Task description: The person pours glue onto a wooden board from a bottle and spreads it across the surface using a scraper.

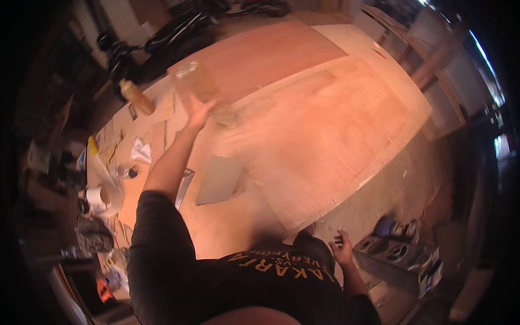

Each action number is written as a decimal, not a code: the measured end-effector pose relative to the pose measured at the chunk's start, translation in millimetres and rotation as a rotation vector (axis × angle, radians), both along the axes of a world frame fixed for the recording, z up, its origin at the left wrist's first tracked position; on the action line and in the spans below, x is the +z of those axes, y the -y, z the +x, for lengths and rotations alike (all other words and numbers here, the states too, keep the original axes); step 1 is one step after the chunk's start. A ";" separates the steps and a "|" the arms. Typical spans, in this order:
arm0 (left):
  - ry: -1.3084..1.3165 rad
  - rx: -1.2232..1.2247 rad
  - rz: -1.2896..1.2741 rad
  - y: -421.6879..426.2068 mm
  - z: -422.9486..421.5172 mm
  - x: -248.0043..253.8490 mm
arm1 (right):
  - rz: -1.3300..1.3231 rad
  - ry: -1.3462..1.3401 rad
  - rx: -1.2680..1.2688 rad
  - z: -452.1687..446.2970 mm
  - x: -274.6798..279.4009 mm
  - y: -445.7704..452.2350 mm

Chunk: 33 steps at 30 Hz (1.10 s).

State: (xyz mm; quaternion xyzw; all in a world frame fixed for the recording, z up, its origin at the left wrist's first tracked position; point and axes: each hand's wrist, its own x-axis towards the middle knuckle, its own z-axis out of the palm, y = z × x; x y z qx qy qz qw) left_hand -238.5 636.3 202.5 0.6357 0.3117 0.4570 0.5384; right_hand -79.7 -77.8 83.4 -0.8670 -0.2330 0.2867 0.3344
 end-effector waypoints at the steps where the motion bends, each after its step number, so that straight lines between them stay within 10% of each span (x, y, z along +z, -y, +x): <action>1: 0.041 -0.031 -0.002 11.8 2.0 10.7 | 0.027 -0.009 0.003 0.7 -3.5 -2.9; 9: -0.160 -0.010 0.097 14.5 -6.2 -14.5 | 0.009 -0.036 0.449 79.9 -17.4 -103.7; 17: 0.008 -0.234 0.077 18.5 -2.0 -10.9 | 0.402 0.393 0.663 20.3 264.4 -510.8; 23: 0.044 -0.388 -0.016 5.9 0.1 1.8 | 0.569 0.559 0.900 -30.3 267.0 -643.2; 29: -0.131 -0.178 0.207 -29.2 -37.5 -30.4 | 0.330 0.567 0.795 -26.6 256.7 -654.3; 31: -0.259 0.325 0.430 -102.4 -71.1 -61.6 | 0.390 0.488 0.728 -8.0 244.8 -652.6; 33: -0.609 0.658 0.136 -179.9 -122.7 -82.5 | 0.340 0.476 0.717 -4.9 253.9 -652.5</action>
